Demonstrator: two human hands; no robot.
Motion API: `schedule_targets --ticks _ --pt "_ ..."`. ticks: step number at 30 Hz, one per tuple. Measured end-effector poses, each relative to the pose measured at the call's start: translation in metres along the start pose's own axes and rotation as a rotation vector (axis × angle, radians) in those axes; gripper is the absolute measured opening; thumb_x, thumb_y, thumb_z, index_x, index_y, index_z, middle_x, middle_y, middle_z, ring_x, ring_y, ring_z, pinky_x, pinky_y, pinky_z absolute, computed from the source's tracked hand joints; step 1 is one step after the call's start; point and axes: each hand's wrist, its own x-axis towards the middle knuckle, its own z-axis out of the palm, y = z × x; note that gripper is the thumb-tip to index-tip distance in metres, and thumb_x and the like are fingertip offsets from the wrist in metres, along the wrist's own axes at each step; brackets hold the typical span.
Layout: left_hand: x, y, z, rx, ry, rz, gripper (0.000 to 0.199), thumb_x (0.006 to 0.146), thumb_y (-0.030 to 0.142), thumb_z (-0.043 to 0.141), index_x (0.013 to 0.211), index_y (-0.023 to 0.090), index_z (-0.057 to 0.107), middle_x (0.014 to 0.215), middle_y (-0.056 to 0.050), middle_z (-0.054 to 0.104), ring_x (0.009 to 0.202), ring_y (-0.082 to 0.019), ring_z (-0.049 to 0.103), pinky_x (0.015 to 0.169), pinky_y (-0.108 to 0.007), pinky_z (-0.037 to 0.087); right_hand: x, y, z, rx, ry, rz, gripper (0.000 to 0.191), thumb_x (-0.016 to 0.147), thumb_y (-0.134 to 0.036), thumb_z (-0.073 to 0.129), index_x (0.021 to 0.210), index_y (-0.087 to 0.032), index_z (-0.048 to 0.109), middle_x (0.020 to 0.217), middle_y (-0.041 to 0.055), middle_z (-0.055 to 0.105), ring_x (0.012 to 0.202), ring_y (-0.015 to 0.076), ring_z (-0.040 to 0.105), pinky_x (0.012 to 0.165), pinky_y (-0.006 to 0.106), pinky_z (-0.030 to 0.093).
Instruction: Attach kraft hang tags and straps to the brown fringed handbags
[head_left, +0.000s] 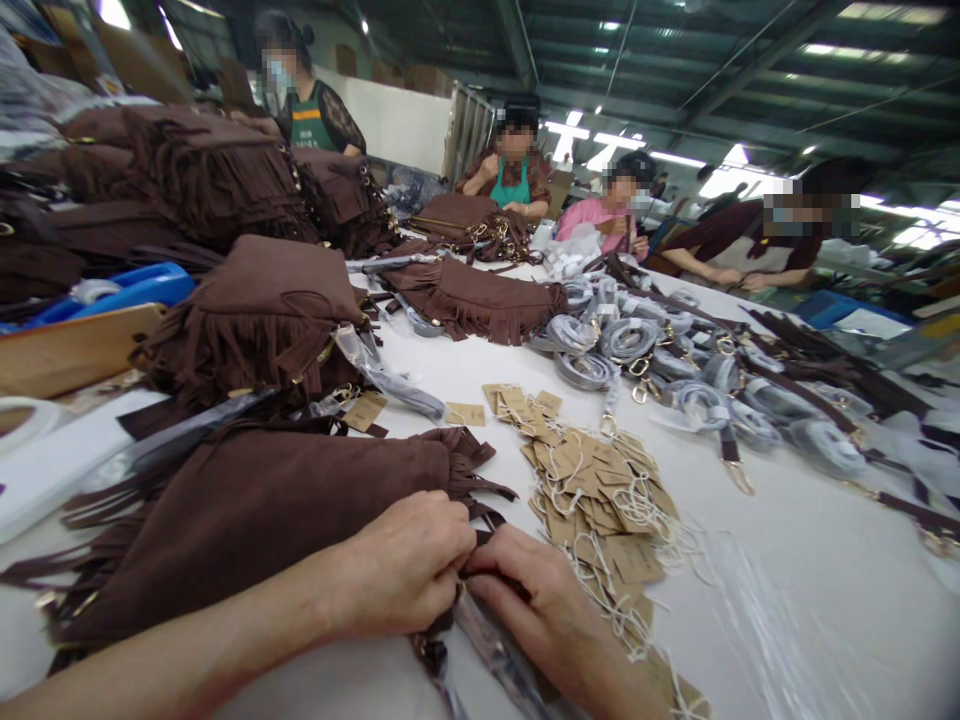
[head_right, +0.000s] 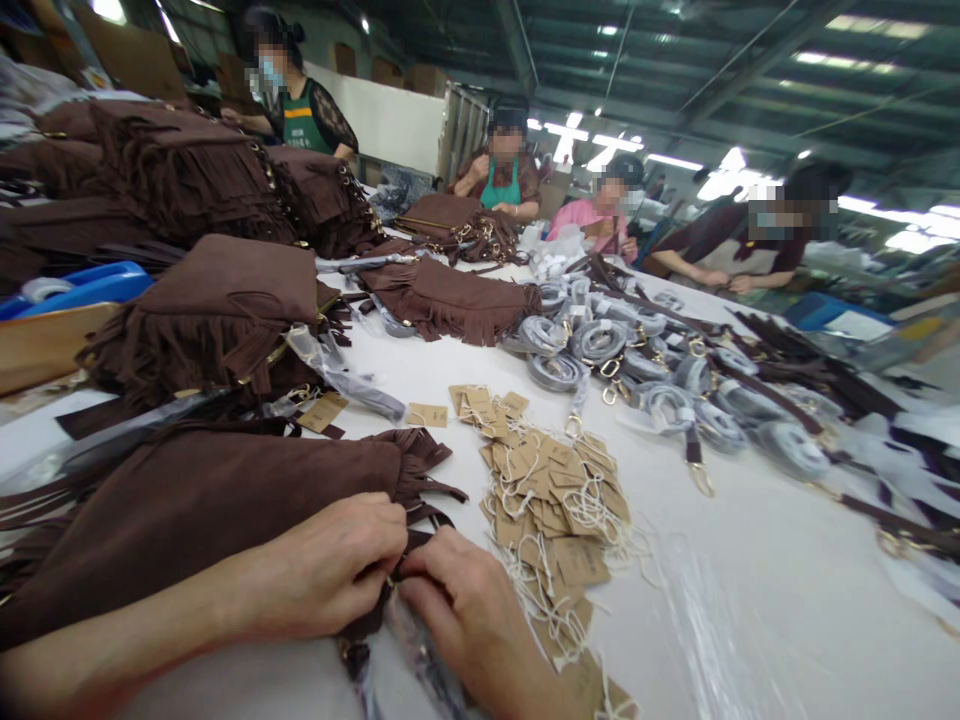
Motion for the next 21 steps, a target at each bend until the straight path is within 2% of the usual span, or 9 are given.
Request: schedule_targets --ticks 2,3,6,8,11,16,21 --pt "0.0 -0.002 0.003 -0.088 0.112 -0.023 0.02 0.076 0.001 0.053 0.068 0.018 0.047 0.073 0.0 0.056 0.069 -0.014 0.049 0.063 -0.026 0.034 -0.001 -0.002 -0.003 0.068 0.03 0.06 0.016 0.093 -0.021 0.052 0.097 -0.023 0.068 0.092 0.0021 0.067 0.087 0.0177 0.062 0.079 0.028 0.044" --pt "0.0 -0.002 0.003 -0.141 0.161 -0.03 0.02 0.075 0.0 0.052 0.067 0.018 0.047 0.073 0.001 0.054 0.068 -0.013 0.048 0.062 -0.024 0.034 -0.001 -0.003 -0.005 0.12 0.044 0.109 0.018 0.095 -0.026 0.05 0.1 -0.024 0.067 0.088 0.0012 0.067 0.083 0.0171 0.062 0.076 0.027 0.044" --pt "0.002 -0.001 0.002 -0.263 0.265 -0.006 0.02 0.075 -0.001 0.049 0.066 0.017 0.047 0.074 0.002 0.052 0.069 -0.012 0.048 0.062 -0.022 0.033 0.001 -0.006 -0.005 0.291 0.053 0.269 0.027 0.099 -0.039 0.043 0.101 -0.022 0.064 0.062 -0.005 0.052 0.056 0.0136 0.051 0.055 0.024 0.04" --pt "0.003 0.0 0.0 -0.329 0.313 -0.007 0.019 0.075 0.0 0.048 0.066 0.017 0.048 0.074 0.002 0.05 0.07 -0.011 0.048 0.063 -0.022 0.034 0.004 -0.008 -0.002 0.316 0.043 0.288 0.027 0.097 -0.039 0.044 0.095 -0.021 0.064 0.057 -0.0066 0.045 0.052 0.0127 0.046 0.053 0.023 0.037" --pt "0.005 0.0 -0.001 -0.421 0.336 -0.058 0.017 0.072 0.001 0.049 0.067 0.017 0.051 0.074 0.002 0.051 0.07 -0.011 0.048 0.064 -0.021 0.035 0.008 -0.012 0.005 0.253 0.092 0.198 0.019 0.091 -0.033 0.054 0.083 -0.02 0.066 0.069 -0.0023 0.056 0.067 0.0142 0.053 0.063 0.024 0.04" --pt "0.007 -0.003 0.002 -0.458 0.345 -0.103 0.015 0.072 0.004 0.048 0.068 0.017 0.053 0.073 0.003 0.051 0.069 -0.011 0.047 0.062 -0.021 0.035 0.012 -0.014 0.014 0.376 0.141 0.247 0.019 0.089 -0.034 0.057 0.077 -0.019 0.062 0.055 -0.0071 0.048 0.047 0.0096 0.044 0.05 0.022 0.035" --pt "0.007 -0.003 0.003 -0.465 0.314 -0.19 0.01 0.078 0.013 0.051 0.071 0.017 0.057 0.071 0.003 0.053 0.064 -0.011 0.048 0.057 -0.021 0.035 0.014 -0.01 0.012 0.457 0.237 0.264 0.022 0.084 -0.039 0.064 0.078 -0.018 0.067 0.058 -0.0056 0.051 0.05 0.0097 0.047 0.051 0.021 0.036"
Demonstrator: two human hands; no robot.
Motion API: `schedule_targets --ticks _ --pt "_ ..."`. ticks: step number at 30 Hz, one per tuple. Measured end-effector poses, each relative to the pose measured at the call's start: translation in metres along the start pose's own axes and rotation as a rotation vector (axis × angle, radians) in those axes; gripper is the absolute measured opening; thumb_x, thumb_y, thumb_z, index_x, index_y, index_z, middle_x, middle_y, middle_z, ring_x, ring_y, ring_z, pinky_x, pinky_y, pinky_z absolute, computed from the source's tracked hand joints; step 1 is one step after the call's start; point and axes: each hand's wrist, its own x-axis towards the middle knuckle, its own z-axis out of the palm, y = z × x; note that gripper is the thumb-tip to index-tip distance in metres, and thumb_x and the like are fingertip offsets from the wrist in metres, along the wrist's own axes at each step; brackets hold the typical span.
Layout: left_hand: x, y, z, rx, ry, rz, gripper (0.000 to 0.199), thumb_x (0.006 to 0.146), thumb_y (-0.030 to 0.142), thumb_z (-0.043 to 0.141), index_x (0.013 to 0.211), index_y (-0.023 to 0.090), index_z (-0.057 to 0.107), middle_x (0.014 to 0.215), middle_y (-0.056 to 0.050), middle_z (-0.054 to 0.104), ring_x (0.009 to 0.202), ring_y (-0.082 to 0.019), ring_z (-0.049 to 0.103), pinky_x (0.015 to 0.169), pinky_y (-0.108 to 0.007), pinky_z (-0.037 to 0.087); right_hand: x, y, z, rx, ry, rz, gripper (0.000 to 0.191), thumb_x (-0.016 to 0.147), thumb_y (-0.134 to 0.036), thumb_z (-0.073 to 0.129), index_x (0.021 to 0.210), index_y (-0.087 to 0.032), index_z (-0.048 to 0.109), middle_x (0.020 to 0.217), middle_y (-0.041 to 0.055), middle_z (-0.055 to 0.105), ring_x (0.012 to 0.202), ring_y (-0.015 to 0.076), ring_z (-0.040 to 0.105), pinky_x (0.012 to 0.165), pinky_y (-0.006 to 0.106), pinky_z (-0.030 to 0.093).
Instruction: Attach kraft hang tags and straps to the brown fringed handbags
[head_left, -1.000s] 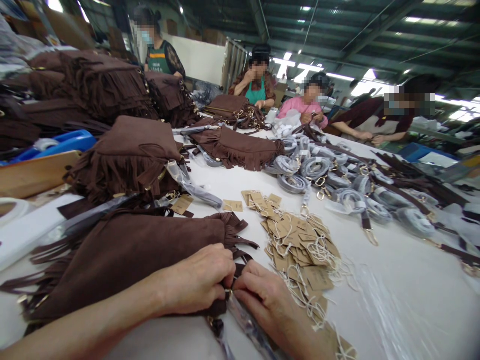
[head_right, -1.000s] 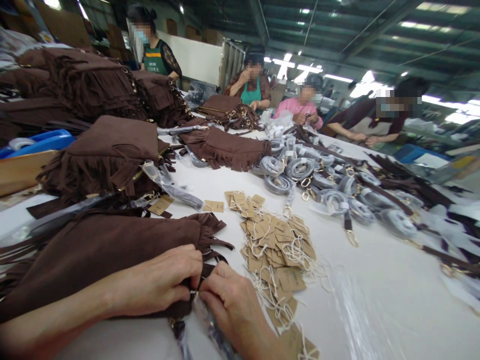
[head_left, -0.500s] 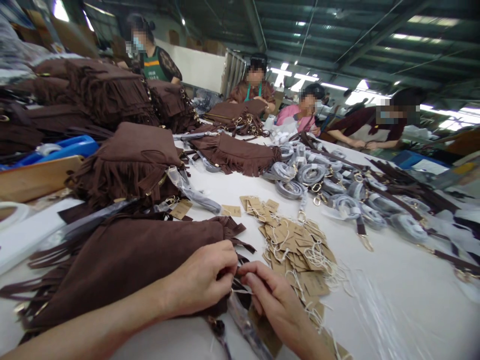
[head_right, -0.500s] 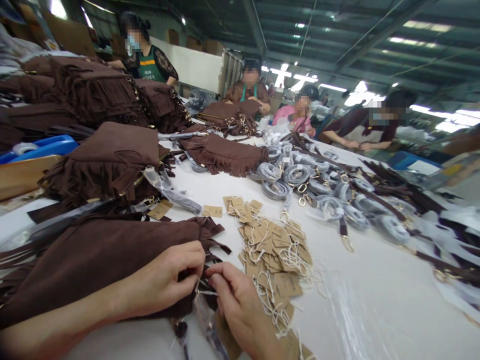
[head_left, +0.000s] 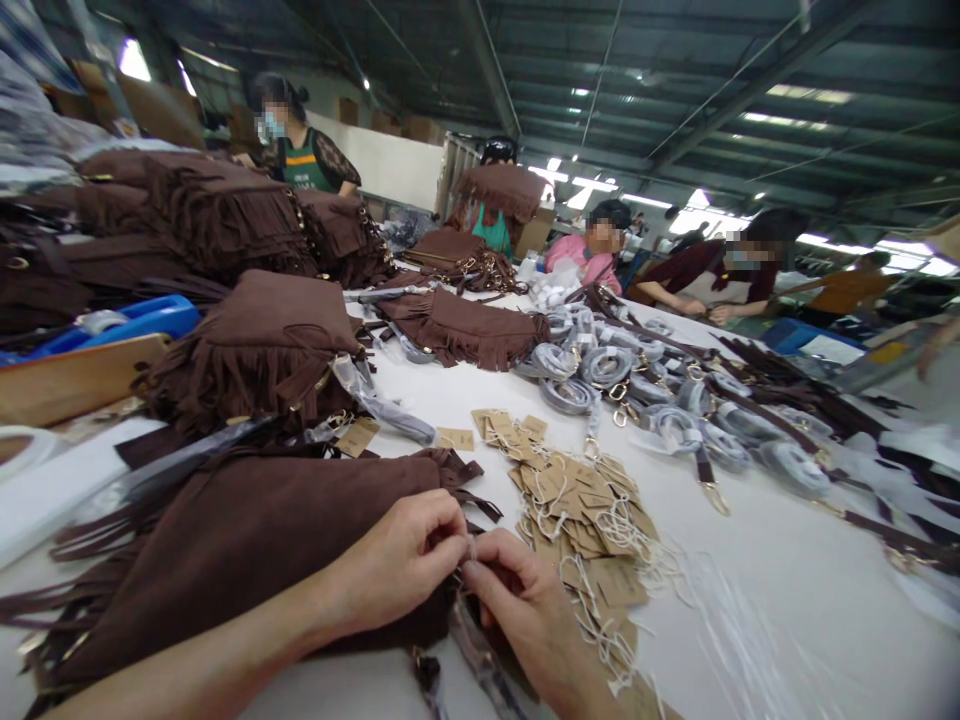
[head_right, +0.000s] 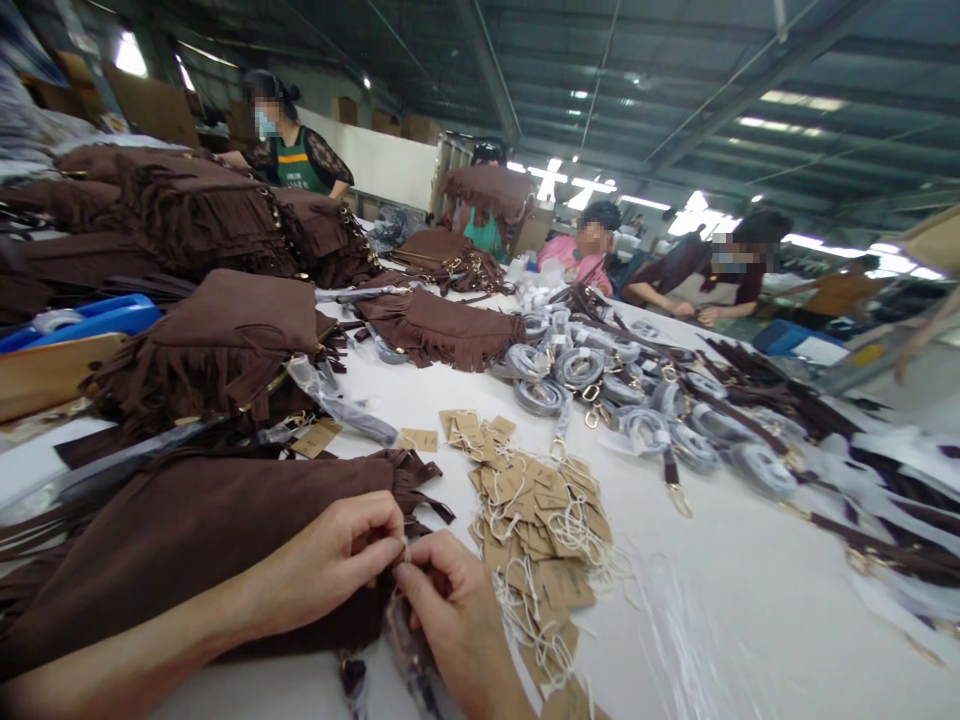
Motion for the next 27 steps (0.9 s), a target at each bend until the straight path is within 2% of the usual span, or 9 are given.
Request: schedule_targets --ticks 5,9,12,18,25,27 --pt "-0.002 0.001 -0.002 0.067 -0.107 -0.062 0.012 0.069 0.008 0.055 0.072 0.016 0.063 0.071 0.003 0.058 0.064 -0.011 0.053 0.056 -0.019 0.036 0.002 0.005 -0.001 0.088 0.01 0.087 0.032 0.08 -0.049 0.069 0.076 -0.018 0.067 0.05 -0.0064 0.05 0.045 0.0081 0.039 0.048 0.021 0.032" --pt "-0.002 0.003 -0.001 0.087 -0.14 -0.055 0.011 0.071 0.011 0.058 0.063 0.016 0.064 0.069 0.002 0.06 0.067 -0.011 0.056 0.06 -0.019 0.036 0.002 0.007 0.001 0.13 0.03 0.098 0.033 0.078 -0.05 0.071 0.077 -0.017 0.07 0.047 -0.0061 0.051 0.044 0.0077 0.038 0.048 0.021 0.032" --pt "-0.001 0.002 0.002 0.099 -0.122 -0.079 0.013 0.072 0.011 0.057 0.063 0.016 0.065 0.067 0.003 0.061 0.065 -0.011 0.056 0.059 -0.019 0.035 0.002 0.006 0.002 0.127 0.039 0.082 0.032 0.078 -0.048 0.072 0.076 -0.016 0.07 0.049 -0.0057 0.052 0.046 0.0082 0.042 0.05 0.021 0.034" --pt "0.0 0.0 0.007 0.194 -0.074 -0.031 0.014 0.067 0.008 0.052 0.056 0.016 0.056 0.059 0.004 0.055 0.058 -0.01 0.05 0.054 -0.021 0.03 0.002 0.006 0.003 0.147 0.037 0.041 0.03 0.076 -0.045 0.073 0.075 -0.016 0.066 0.058 -0.0045 0.056 0.048 0.0089 0.048 0.05 0.021 0.037" --pt "0.0 -0.001 0.007 0.169 -0.038 -0.008 0.013 0.063 0.009 0.049 0.053 0.017 0.049 0.058 0.004 0.051 0.058 -0.01 0.046 0.054 -0.022 0.029 0.002 0.014 0.001 -0.013 0.039 -0.036 0.018 0.085 -0.035 0.064 0.082 -0.018 0.068 0.061 -0.0039 0.055 0.056 0.0117 0.05 0.054 0.022 0.039" --pt "0.001 -0.001 0.006 0.084 -0.045 -0.053 0.009 0.063 0.013 0.048 0.056 0.018 0.051 0.056 0.004 0.05 0.056 -0.011 0.046 0.052 -0.021 0.03 0.003 0.012 0.0 0.016 0.024 -0.025 0.017 0.086 -0.034 0.062 0.084 -0.018 0.066 0.063 -0.0039 0.055 0.055 0.0113 0.049 0.053 0.022 0.039"
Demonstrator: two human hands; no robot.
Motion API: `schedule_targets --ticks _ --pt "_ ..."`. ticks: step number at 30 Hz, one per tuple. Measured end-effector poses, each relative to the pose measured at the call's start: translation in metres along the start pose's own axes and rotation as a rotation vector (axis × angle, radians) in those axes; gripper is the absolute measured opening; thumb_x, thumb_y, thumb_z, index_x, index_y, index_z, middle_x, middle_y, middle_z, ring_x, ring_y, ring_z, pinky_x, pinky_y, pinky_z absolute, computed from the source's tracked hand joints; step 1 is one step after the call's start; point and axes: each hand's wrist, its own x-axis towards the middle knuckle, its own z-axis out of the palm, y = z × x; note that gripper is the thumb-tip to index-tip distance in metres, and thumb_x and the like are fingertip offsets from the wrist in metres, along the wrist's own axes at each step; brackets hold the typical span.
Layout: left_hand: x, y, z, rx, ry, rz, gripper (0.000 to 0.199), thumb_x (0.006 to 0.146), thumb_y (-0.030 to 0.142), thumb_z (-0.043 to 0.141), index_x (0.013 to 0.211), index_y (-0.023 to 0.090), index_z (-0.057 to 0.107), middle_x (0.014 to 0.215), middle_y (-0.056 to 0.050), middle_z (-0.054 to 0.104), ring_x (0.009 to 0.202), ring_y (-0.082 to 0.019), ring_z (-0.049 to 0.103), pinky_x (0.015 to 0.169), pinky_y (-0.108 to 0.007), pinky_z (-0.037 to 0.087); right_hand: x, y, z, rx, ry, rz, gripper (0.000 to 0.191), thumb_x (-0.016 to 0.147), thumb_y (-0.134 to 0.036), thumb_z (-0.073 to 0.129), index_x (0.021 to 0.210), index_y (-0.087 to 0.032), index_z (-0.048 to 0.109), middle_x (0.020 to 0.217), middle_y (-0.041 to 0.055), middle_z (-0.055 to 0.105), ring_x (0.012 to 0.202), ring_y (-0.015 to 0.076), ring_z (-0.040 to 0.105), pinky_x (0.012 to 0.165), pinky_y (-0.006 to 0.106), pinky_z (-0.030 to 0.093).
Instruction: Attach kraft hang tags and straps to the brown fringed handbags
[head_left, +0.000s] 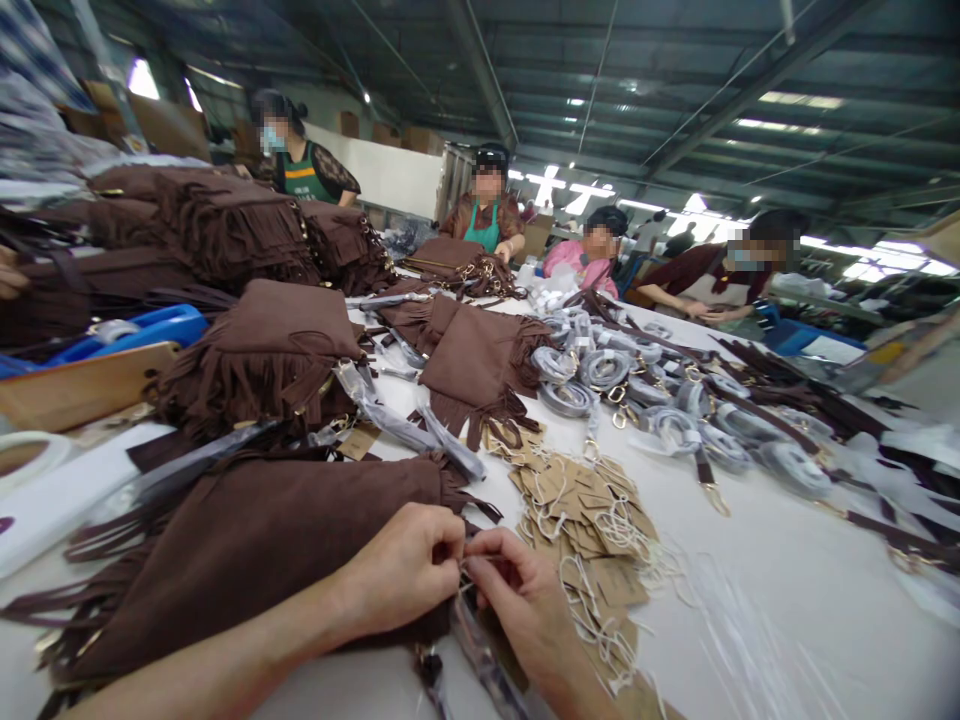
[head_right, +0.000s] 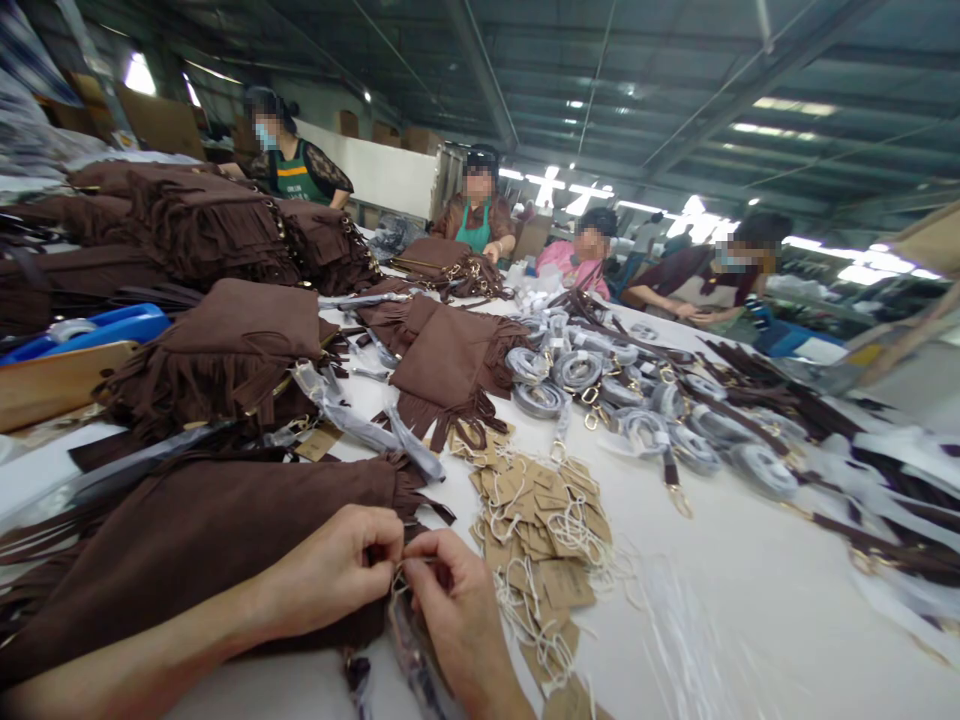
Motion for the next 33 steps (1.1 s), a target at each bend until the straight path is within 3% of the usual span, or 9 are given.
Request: schedule_targets --ticks 3,7,11,14,17,19,22,28,33 --pt "0.002 0.0 -0.001 -0.27 -0.104 -0.194 0.006 0.059 0.022 0.048 0.062 0.019 0.053 0.052 0.006 0.048 0.045 -0.011 0.044 0.043 -0.02 0.032 0.0 -0.009 -0.005 0.048 -0.068 0.043 0.015 0.082 -0.031 0.062 0.091 -0.018 0.063 0.074 -0.0029 0.059 0.055 0.0098 0.047 0.052 0.021 0.037" --pt "0.004 0.001 -0.002 -0.489 -0.197 -0.339 0.014 0.051 0.025 0.049 0.062 0.019 0.053 0.049 0.005 0.051 0.039 -0.009 0.039 0.037 -0.019 0.028 -0.005 -0.028 -0.017 -0.175 -0.211 0.029 0.03 0.072 -0.013 0.058 0.1 -0.02 0.065 0.088 -0.0015 0.065 0.061 0.0102 0.049 0.056 0.022 0.037" --pt "0.005 0.002 -0.004 -0.688 -0.253 -0.334 0.012 0.049 0.024 0.051 0.06 0.018 0.05 0.055 0.002 0.059 0.043 -0.007 0.038 0.041 -0.018 0.024 -0.011 -0.039 -0.027 -0.55 -0.318 -0.002 0.04 0.069 -0.006 0.055 0.104 -0.024 0.067 0.092 -0.0006 0.07 0.077 0.0162 0.058 0.07 0.026 0.041" --pt "0.005 0.001 -0.003 -0.73 -0.204 -0.303 0.014 0.049 0.023 0.048 0.062 0.019 0.048 0.058 0.001 0.061 0.042 -0.006 0.035 0.042 -0.02 0.022 -0.014 -0.039 -0.028 -0.744 -0.315 -0.066 0.039 0.071 -0.006 0.055 0.104 -0.023 0.066 0.099 0.0021 0.069 0.087 0.0191 0.06 0.075 0.028 0.04" --pt "0.003 0.0 0.001 -0.594 -0.107 -0.251 0.012 0.054 0.021 0.049 0.065 0.019 0.05 0.056 0.005 0.054 0.047 -0.008 0.036 0.045 -0.021 0.024 -0.014 -0.036 -0.026 -0.889 -0.29 -0.044 0.033 0.075 -0.008 0.055 0.104 -0.02 0.065 0.104 0.0064 0.067 0.09 0.022 0.062 0.075 0.029 0.039" --pt "0.001 0.0 0.002 -0.421 -0.015 -0.139 0.007 0.059 0.02 0.048 0.065 0.019 0.05 0.059 0.005 0.049 0.054 -0.01 0.04 0.05 -0.022 0.028 -0.013 -0.034 -0.026 -0.933 -0.275 0.021 0.035 0.075 -0.008 0.056 0.107 -0.019 0.064 0.104 0.0086 0.068 0.092 0.0244 0.063 0.074 0.03 0.039" --pt "0.0 0.001 0.0 -0.274 0.09 -0.003 0.005 0.062 0.019 0.046 0.064 0.018 0.051 0.067 0.003 0.048 0.063 -0.011 0.043 0.056 -0.022 0.032 -0.013 -0.034 -0.029 -0.893 -0.261 0.057 0.035 0.077 -0.009 0.056 0.109 -0.019 0.062 0.09 0.0058 0.071 0.085 0.0239 0.064 0.07 0.03 0.038" --pt "0.004 0.003 -0.007 -0.62 -0.047 -0.306 0.015 0.058 0.027 0.053 0.071 0.02 0.049 0.053 0.008 0.047 0.044 -0.006 0.031 0.041 -0.017 0.019 -0.014 -0.037 -0.044 -0.632 -0.132 0.021 0.018 0.079 -0.014 0.06 0.094 -0.023 0.062 0.072 -0.0019 0.064 0.068 0.0174 0.058 0.06 0.025 0.036" --pt "0.004 0.0 0.0 -0.624 -0.031 -0.266 0.013 0.058 0.026 0.05 0.07 0.021 0.046 0.051 0.01 0.042 0.044 -0.006 0.029 0.041 -0.017 0.018 -0.014 -0.035 -0.047 -0.163 -0.218 0.161 0.008 0.079 -0.025 0.061 0.085 -0.022 0.064 0.063 -0.0058 0.057 0.047 0.0092 0.051 0.044 0.019 0.036"
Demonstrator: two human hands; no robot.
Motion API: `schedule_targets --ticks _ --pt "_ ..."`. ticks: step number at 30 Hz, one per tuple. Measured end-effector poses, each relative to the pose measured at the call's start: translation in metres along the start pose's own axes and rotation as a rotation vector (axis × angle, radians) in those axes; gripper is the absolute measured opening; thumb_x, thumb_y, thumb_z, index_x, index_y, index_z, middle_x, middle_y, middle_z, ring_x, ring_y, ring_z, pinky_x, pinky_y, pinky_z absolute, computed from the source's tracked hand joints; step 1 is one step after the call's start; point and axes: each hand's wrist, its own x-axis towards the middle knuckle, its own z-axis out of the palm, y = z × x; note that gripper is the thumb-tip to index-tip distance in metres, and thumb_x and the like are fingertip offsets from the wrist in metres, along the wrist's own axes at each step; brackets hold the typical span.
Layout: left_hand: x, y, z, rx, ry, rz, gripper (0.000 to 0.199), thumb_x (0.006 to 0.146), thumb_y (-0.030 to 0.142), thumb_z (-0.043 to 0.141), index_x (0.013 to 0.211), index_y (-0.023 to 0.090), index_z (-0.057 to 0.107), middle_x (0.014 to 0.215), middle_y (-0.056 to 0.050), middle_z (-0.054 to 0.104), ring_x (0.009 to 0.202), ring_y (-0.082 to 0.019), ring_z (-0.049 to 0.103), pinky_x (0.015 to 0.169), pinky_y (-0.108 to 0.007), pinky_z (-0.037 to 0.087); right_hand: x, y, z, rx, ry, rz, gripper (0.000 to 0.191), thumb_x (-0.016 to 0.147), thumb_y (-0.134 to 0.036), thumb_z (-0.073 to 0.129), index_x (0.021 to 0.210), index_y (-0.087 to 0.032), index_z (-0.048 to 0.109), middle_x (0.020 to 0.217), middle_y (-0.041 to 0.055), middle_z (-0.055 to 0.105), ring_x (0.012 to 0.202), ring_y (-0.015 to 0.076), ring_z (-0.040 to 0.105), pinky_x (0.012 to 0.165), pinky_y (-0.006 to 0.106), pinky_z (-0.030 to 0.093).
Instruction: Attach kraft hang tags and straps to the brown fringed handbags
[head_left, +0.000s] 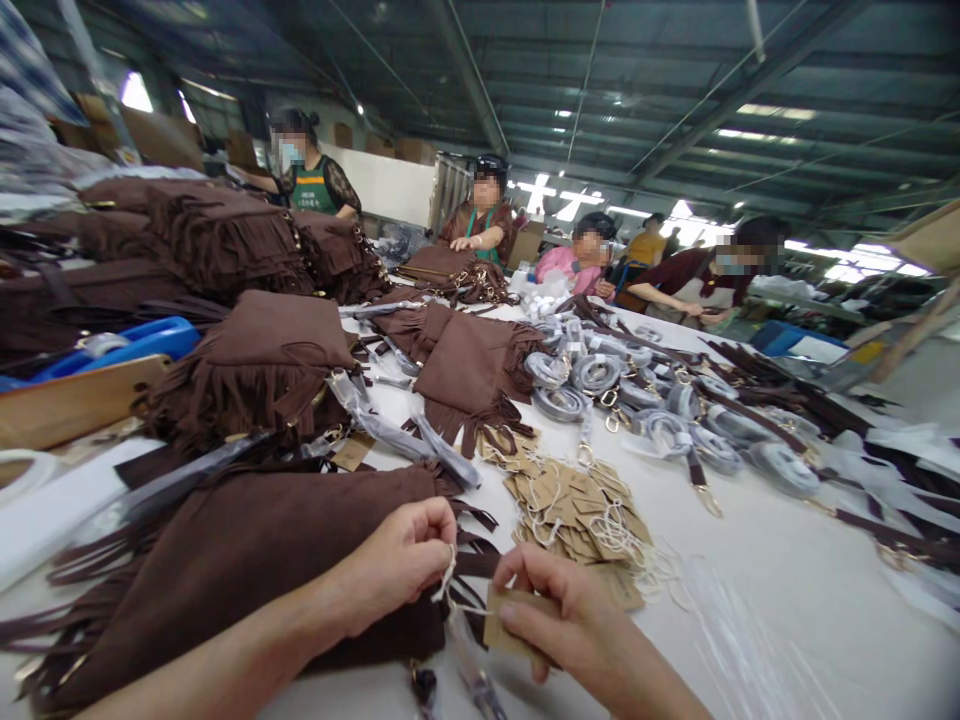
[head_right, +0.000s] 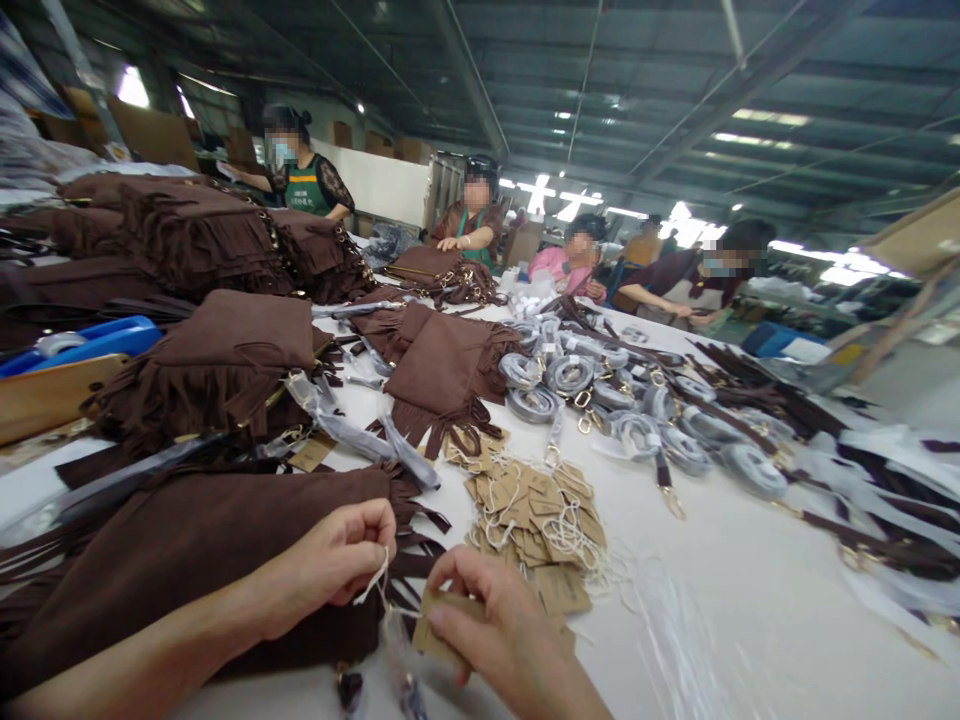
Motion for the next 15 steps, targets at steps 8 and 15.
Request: schedule_targets --ticks 8,15 --pt "-0.002 0.003 0.001 -0.137 -0.015 -0.017 0.015 0.058 0.025 0.054 0.071 0.02 0.048 0.047 0.011 0.041 0.045 -0.007 0.025 0.046 -0.021 0.018 -0.001 0.006 -0.006 0.407 -0.269 0.004 0.057 0.059 -0.037 0.086 0.111 -0.025 0.067 0.091 0.0022 0.072 0.068 0.0128 0.063 0.059 0.022 0.048" --pt "-0.004 0.007 -0.002 -0.37 -0.121 -0.043 0.02 0.061 0.025 0.071 0.067 0.014 0.055 0.05 0.006 0.049 0.05 -0.007 0.037 0.054 -0.021 0.027 0.009 0.002 0.01 -0.08 0.088 -0.342 0.022 0.093 -0.034 0.055 0.081 -0.022 0.069 0.083 0.0017 0.064 0.079 0.0161 0.062 0.075 0.028 0.048"
